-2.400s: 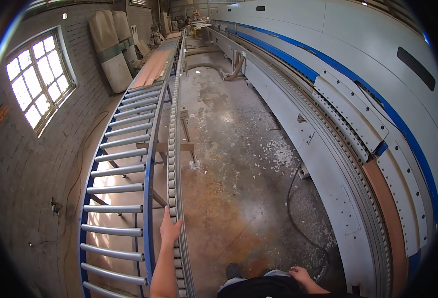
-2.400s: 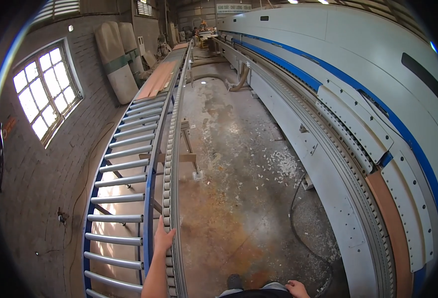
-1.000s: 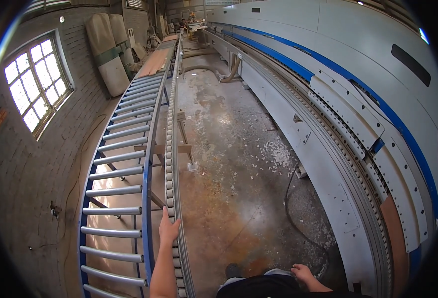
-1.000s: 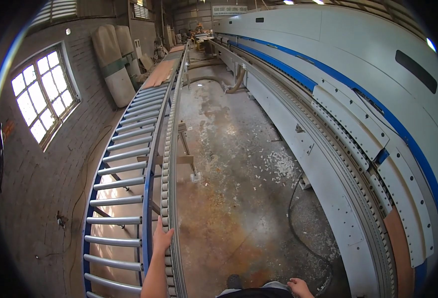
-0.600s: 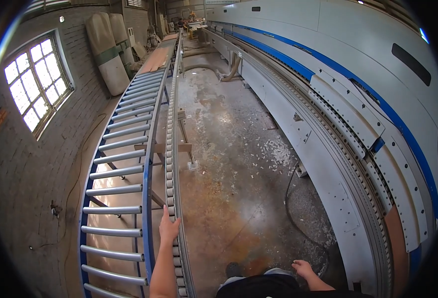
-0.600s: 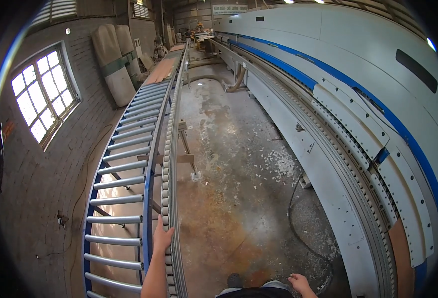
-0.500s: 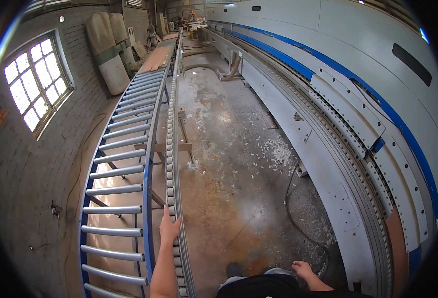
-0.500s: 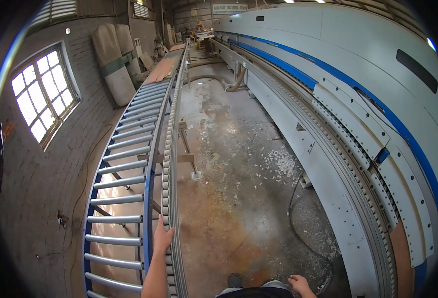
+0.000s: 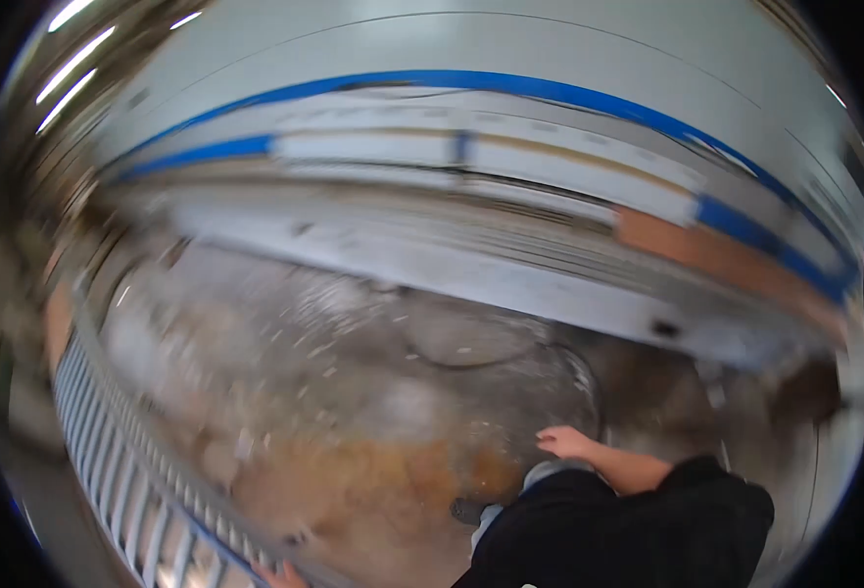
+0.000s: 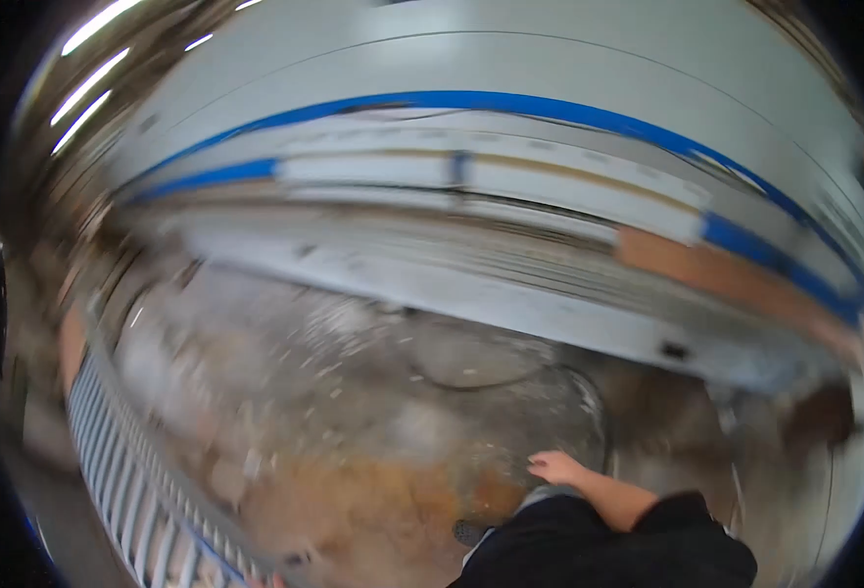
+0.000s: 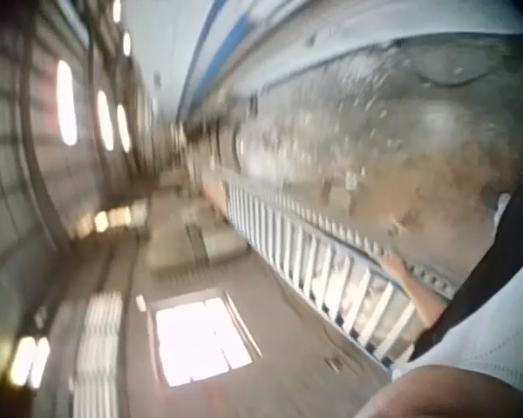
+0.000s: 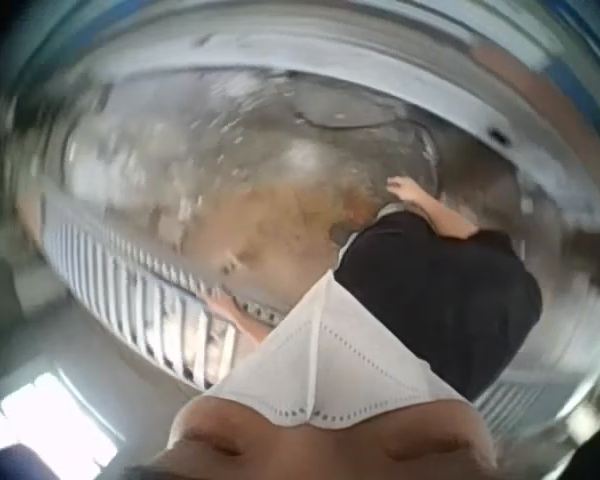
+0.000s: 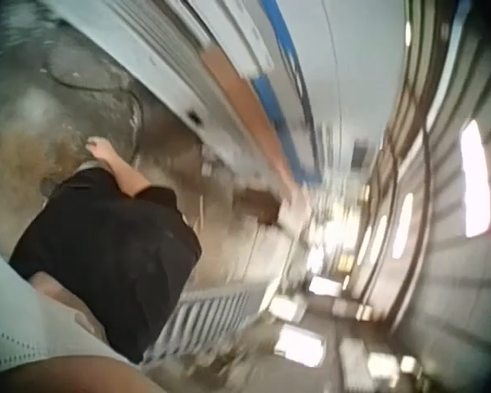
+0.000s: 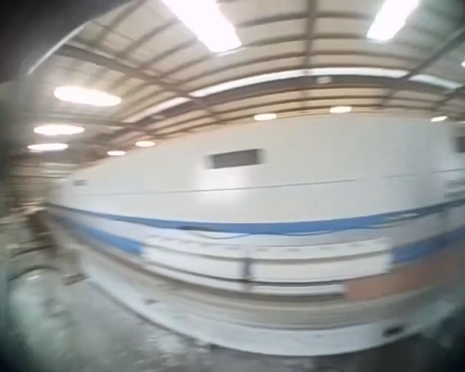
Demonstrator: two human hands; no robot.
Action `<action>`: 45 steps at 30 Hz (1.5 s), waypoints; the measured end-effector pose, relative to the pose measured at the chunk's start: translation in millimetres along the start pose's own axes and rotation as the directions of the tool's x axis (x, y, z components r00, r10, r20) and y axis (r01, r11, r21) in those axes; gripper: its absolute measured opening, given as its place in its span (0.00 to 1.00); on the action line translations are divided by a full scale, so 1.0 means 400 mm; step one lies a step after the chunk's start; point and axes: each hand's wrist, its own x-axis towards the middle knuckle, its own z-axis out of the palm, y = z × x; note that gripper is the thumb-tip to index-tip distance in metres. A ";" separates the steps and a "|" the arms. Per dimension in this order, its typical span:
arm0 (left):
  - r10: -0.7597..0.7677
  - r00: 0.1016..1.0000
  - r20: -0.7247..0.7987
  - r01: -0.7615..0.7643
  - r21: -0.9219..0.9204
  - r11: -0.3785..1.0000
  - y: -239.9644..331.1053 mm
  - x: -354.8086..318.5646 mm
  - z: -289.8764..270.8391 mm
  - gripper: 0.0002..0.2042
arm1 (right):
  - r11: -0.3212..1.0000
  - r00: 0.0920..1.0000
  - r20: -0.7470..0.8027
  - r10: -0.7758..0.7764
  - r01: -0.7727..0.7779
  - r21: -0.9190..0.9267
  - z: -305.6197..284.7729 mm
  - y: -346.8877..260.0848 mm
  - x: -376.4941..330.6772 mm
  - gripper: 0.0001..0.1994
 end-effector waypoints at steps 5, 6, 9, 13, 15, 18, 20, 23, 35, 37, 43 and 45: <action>0.538 0.745 0.394 -0.504 0.861 0.066 0.282 -0.104 -0.085 0.28 | 0.942 0.927 -0.222 0.303 -0.256 0.218 -0.053 0.213 -0.285 0.23; 0.575 0.708 0.410 -0.532 0.845 0.053 0.241 -0.067 -0.003 0.28 | 0.928 0.908 -0.250 0.336 -0.274 0.252 -0.055 0.266 -0.332 0.23; 0.319 0.614 0.722 -0.773 0.468 0.429 0.249 0.002 0.214 0.37 | 0.767 0.752 -0.283 0.596 -0.429 0.477 0.017 0.459 -0.549 0.23; 0.239 0.129 0.962 -0.872 -0.004 0.489 0.845 -0.360 0.384 0.27 | 0.580 0.546 -0.291 0.786 -0.486 0.654 0.127 0.666 -0.831 0.20; 0.353 -0.056 0.934 -0.892 -0.205 0.403 0.919 -0.509 0.574 0.26 | 0.402 0.451 -0.221 0.865 -0.358 0.843 0.134 0.711 -0.939 0.19; 0.295 -0.305 0.905 -0.879 -0.387 0.279 1.147 -0.916 0.831 0.29 | -0.052 0.248 0.036 0.968 0.061 0.997 0.236 0.894 -1.096 0.14; 0.446 -0.375 0.813 -0.462 -0.581 0.670 1.137 -1.132 0.973 0.26 | -0.197 0.226 0.152 0.962 0.195 0.961 0.224 0.954 -1.177 0.14; 0.248 -0.555 0.794 -0.597 -0.588 0.546 1.216 -1.435 1.037 0.24 | -0.065 0.164 0.016 0.986 0.300 0.952 0.226 1.120 -1.279 0.12; -0.176 -0.528 0.831 -0.844 -0.490 0.217 1.432 -2.013 1.580 0.16 | -0.004 -0.109 0.065 0.992 0.492 0.871 -0.164 1.549 -1.625 0.10; -0.107 -0.652 0.751 -0.746 -0.660 -0.083 1.523 -2.203 1.649 0.16 | -0.050 -0.122 0.128 0.984 0.500 0.865 -0.231 1.594 -1.709 0.11; -0.329 -0.812 0.482 -0.482 -0.872 -0.087 1.823 -3.130 1.438 0.16 | 0.181 -0.342 0.001 0.940 0.501 0.846 -0.559 1.657 -1.971 0.09; -0.353 -0.920 0.168 -0.222 -0.968 0.120 1.953 -3.460 1.112 0.16 | 0.243 -0.415 0.037 0.909 0.599 0.763 -0.620 1.698 -2.037 0.09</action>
